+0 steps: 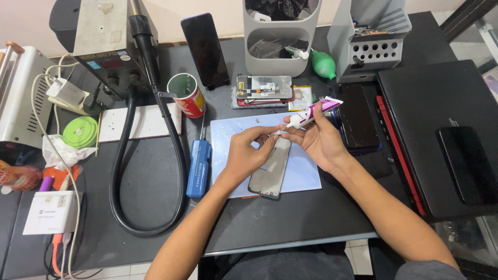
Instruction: The person cleans the edges of a smartphone frame with a blue tool, then applies adhesive from a tube along the frame's perimeter. They align and press the screen assembly onto the frame, then flip the device to inspect the internal components.
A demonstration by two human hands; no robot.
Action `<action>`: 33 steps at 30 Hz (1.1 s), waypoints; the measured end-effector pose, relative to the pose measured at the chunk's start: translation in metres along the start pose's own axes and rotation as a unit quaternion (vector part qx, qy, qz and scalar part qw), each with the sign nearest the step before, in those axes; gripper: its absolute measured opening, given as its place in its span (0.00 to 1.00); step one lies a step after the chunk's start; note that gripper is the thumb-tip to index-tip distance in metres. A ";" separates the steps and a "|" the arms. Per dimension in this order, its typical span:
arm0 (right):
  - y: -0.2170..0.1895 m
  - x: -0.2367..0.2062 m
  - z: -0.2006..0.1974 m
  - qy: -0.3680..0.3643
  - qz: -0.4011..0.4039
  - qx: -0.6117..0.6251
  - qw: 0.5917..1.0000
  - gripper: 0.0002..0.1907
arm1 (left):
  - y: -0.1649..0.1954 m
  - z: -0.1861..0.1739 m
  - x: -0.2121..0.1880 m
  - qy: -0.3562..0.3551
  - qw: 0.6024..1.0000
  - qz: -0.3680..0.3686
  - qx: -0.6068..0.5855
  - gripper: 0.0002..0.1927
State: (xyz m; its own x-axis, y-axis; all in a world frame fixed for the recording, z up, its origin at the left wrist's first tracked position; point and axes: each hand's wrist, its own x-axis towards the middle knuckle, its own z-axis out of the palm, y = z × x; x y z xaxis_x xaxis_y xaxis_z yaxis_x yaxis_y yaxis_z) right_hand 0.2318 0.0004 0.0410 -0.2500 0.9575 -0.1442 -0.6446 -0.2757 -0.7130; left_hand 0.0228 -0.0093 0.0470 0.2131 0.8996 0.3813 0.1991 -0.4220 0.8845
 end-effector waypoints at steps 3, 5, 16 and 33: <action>0.000 -0.001 0.000 0.005 0.003 0.005 1.000 0.34 | 0.001 0.000 0.000 0.000 1.000 -0.001 -0.006 0.11; 0.000 0.000 0.000 0.005 0.004 0.006 1.000 0.34 | 0.001 0.000 0.000 0.000 1.000 -0.006 -0.004 0.11; 0.000 -0.001 0.001 0.010 0.003 -0.006 1.000 0.35 | 0.004 0.000 0.000 -0.004 1.000 -0.012 -0.009 0.11; 0.001 -0.001 0.000 0.013 0.004 -0.010 1.000 0.34 | -0.003 0.001 -0.001 0.000 1.000 0.006 -0.003 0.10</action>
State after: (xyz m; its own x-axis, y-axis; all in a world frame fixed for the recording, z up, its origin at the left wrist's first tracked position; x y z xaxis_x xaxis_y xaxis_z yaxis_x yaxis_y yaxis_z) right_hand 0.2315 -0.0006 0.0405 -0.2361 0.9572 -0.1673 -0.6287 -0.2817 -0.7248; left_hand 0.0229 -0.0089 0.0442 0.2155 0.8947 0.3912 0.1903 -0.4314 0.8819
